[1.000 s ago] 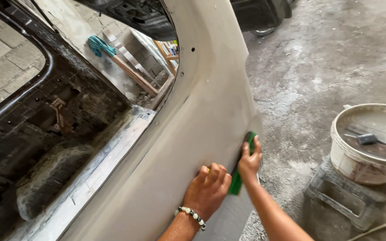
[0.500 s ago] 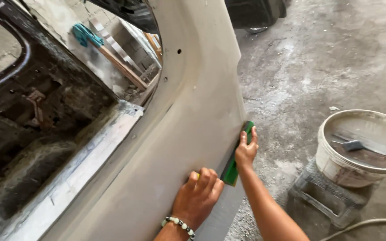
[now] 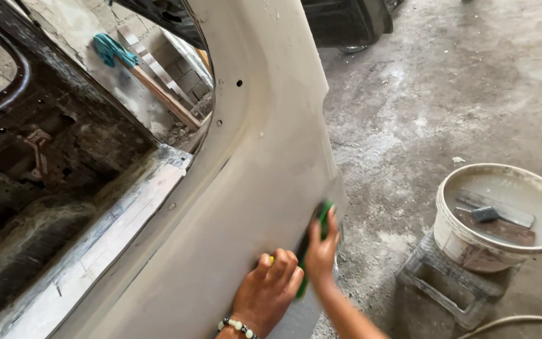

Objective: The person sands the surface of a car door using a green sanding block and a yellow cloth. They repeatedly rub the block and cloth against the door panel, occasionally dipping the cloth into a bucket of water to clean the surface.

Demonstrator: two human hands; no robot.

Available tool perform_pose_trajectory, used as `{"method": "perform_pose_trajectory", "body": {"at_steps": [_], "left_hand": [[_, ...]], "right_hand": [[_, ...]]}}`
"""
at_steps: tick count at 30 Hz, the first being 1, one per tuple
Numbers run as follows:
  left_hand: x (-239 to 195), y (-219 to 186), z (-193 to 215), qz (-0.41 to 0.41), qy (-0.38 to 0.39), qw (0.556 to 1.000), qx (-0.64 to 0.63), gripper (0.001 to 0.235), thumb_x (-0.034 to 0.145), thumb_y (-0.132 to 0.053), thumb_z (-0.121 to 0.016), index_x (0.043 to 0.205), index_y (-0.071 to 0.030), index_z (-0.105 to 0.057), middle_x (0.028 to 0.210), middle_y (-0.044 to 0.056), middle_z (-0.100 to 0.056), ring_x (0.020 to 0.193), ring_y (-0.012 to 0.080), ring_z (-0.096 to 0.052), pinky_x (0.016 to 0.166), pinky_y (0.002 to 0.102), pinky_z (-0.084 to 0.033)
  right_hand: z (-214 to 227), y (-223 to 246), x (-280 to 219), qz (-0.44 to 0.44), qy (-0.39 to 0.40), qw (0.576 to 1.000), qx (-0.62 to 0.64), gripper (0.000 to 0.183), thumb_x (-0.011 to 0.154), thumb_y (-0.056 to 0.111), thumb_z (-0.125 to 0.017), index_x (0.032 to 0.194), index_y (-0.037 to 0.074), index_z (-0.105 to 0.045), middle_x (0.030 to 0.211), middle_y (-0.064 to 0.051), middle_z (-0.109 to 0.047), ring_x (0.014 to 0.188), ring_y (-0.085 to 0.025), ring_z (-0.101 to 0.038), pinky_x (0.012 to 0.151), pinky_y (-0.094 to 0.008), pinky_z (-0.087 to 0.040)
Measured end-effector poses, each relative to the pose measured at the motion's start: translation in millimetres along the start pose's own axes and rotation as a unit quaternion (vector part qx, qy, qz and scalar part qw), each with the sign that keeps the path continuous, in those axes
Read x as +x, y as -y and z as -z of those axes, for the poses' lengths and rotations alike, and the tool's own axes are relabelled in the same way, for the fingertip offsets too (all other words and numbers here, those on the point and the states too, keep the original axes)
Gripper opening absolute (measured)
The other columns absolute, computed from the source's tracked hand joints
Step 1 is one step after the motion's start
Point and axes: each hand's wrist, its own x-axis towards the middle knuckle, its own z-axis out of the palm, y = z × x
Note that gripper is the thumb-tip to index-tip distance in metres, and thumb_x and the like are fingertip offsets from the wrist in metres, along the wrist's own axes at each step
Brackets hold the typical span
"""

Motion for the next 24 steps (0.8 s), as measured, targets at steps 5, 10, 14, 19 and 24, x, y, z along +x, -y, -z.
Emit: {"method": "perform_pose_trajectory", "body": {"at_steps": [5, 10, 14, 19, 24], "left_hand": [[-4.4, 2.8, -3.1, -0.026, -0.044, 0.998, -0.037, 0.020, 0.092, -0.028, -0.056, 0.097, -0.011, -0.066, 0.113, 0.012, -0.062, 0.116, 0.0274, -0.050, 0.096, 0.043, -0.037], [0.2, 2.8, 0.9, 0.003, -0.051, 0.998, -0.032, 0.019, 0.088, -0.025, -0.057, 0.098, -0.013, -0.068, 0.115, 0.008, -0.062, 0.116, 0.0245, -0.050, 0.097, 0.041, -0.038], [2.3, 3.0, -2.2, -0.002, -0.045, 0.998, -0.034, 0.016, 0.091, -0.024, -0.058, 0.097, -0.013, -0.067, 0.114, 0.009, -0.061, 0.116, 0.0256, -0.049, 0.097, 0.041, -0.036], [-2.6, 2.6, 5.0, -0.016, -0.029, 0.999, -0.043, 0.018, 0.088, -0.025, -0.058, 0.098, -0.013, -0.067, 0.113, 0.009, -0.062, 0.116, 0.0253, -0.050, 0.098, 0.042, -0.037], [0.6, 0.7, -3.0, -0.003, -0.038, 0.999, -0.031, 0.018, 0.090, -0.025, -0.058, 0.098, -0.012, -0.067, 0.114, 0.009, -0.061, 0.115, 0.0255, -0.050, 0.098, 0.042, -0.037]], "right_hand": [[-11.9, -17.6, 24.0, 0.119, -0.029, 0.991, 0.057, 0.055, 0.106, 0.034, -0.056, 0.155, 0.014, -0.043, 0.148, -0.020, -0.052, 0.136, -0.035, -0.051, 0.114, -0.046, -0.039], [-4.8, 2.8, 74.7, -0.026, -0.025, 0.999, -0.013, 0.060, 0.103, 0.040, -0.057, 0.158, 0.025, -0.042, 0.128, -0.022, -0.049, 0.118, -0.038, -0.054, 0.105, -0.047, -0.043], [5.8, -8.4, 17.7, 0.061, 0.002, 0.998, -0.005, 0.063, 0.100, 0.038, -0.060, 0.158, 0.023, -0.041, 0.132, -0.024, -0.047, 0.123, -0.039, -0.052, 0.108, -0.049, -0.039], [-4.4, -5.4, 91.2, 0.058, -0.034, 0.997, 0.027, 0.056, 0.106, 0.037, -0.058, 0.156, 0.018, -0.044, 0.152, -0.021, -0.052, 0.139, -0.035, -0.052, 0.117, -0.046, -0.040], [1.0, 1.0, 19.0, -0.006, 0.003, 1.000, 0.005, 0.059, 0.105, 0.034, -0.055, 0.160, 0.018, -0.039, 0.154, -0.024, -0.043, 0.142, -0.037, -0.043, 0.117, -0.047, -0.034]]}}
